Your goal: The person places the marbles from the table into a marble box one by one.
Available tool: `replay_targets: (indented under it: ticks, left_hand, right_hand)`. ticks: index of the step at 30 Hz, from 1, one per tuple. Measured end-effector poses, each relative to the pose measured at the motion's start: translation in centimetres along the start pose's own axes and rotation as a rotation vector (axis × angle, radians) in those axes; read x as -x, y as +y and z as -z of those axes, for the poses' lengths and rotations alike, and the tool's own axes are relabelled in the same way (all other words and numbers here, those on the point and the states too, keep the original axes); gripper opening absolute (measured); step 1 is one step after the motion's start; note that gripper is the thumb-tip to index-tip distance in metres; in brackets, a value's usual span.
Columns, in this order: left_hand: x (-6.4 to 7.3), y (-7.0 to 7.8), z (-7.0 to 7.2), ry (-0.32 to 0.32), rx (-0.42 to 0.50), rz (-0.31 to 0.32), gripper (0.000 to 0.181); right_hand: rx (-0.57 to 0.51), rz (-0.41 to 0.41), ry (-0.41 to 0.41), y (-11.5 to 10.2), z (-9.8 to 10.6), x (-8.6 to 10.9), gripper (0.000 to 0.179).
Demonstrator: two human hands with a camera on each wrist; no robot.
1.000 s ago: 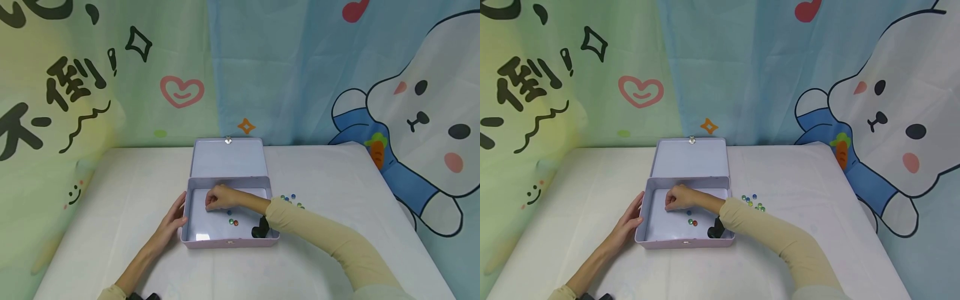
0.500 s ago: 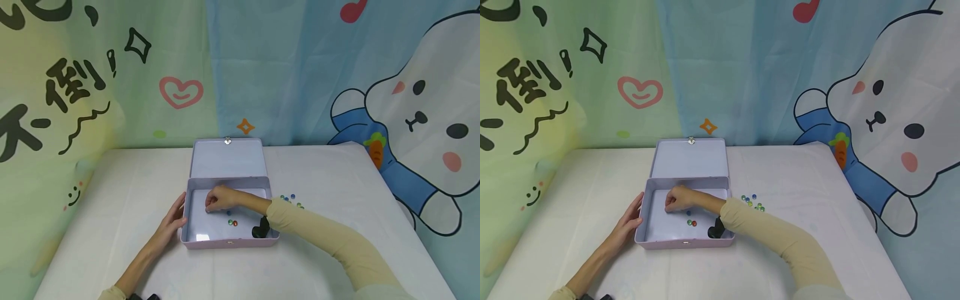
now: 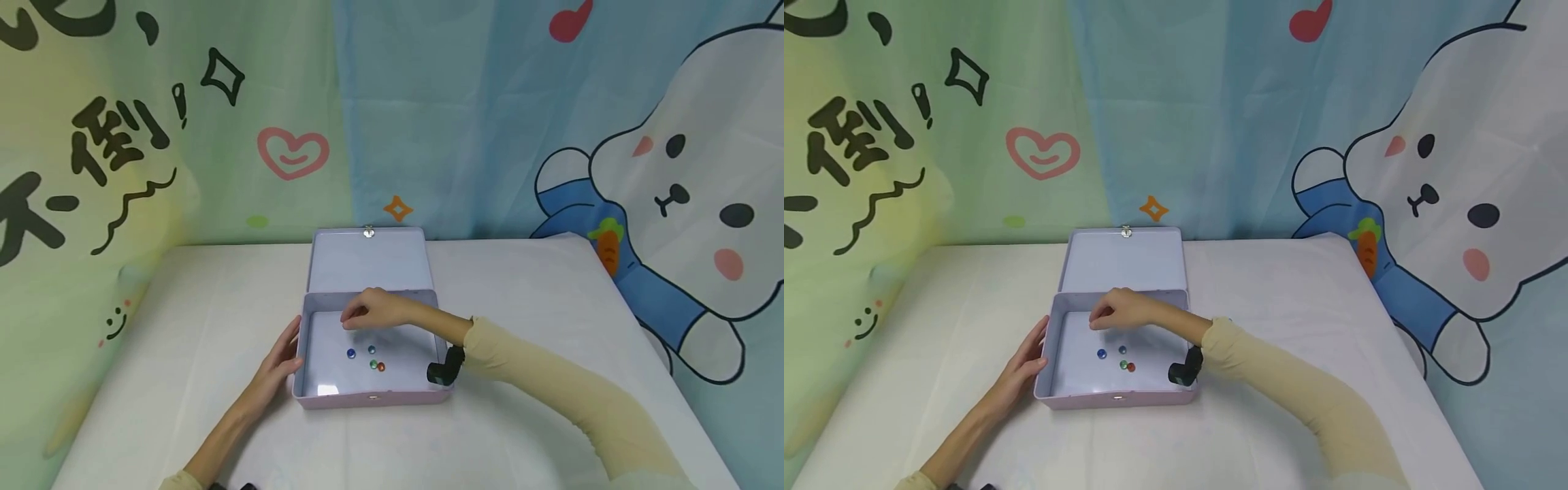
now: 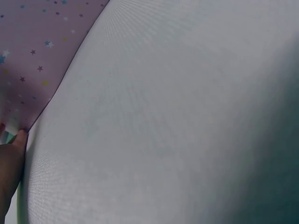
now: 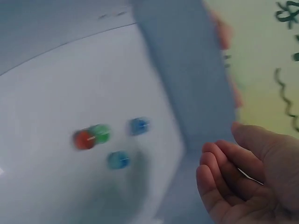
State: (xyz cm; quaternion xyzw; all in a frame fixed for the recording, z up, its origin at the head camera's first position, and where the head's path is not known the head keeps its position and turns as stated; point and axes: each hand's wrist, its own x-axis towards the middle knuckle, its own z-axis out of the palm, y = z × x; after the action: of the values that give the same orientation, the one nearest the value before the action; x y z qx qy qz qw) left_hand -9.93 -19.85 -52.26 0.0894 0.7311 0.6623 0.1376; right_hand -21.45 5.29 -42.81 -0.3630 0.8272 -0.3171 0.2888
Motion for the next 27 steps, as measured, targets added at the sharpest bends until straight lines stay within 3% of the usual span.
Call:
replay_targets:
  ticks: [5,11,24,27]
  left_hand:
    - [-0.1,-0.1,-0.1,-0.015,0.007,-0.015,0.066]
    - [0.1,0.0,0.1,0.001,-0.017,-0.033,0.066]
    - [0.1,0.0,-0.1,-0.009,-0.010,-0.031,0.066]
    - [0.2,0.1,0.1,-0.004,-0.018,-0.035,0.066]
  right_hand:
    - [-0.114,0.045,0.054,-1.7,1.9,2.8,0.027]
    - [-0.209,0.017,0.175,-2.0,3.6,5.9,0.026]
    - [-0.213,-0.109,0.380,2.7,5.3,12.5,0.032]
    - [-0.171,-0.135,0.410,4.5,5.6,13.9,0.031]
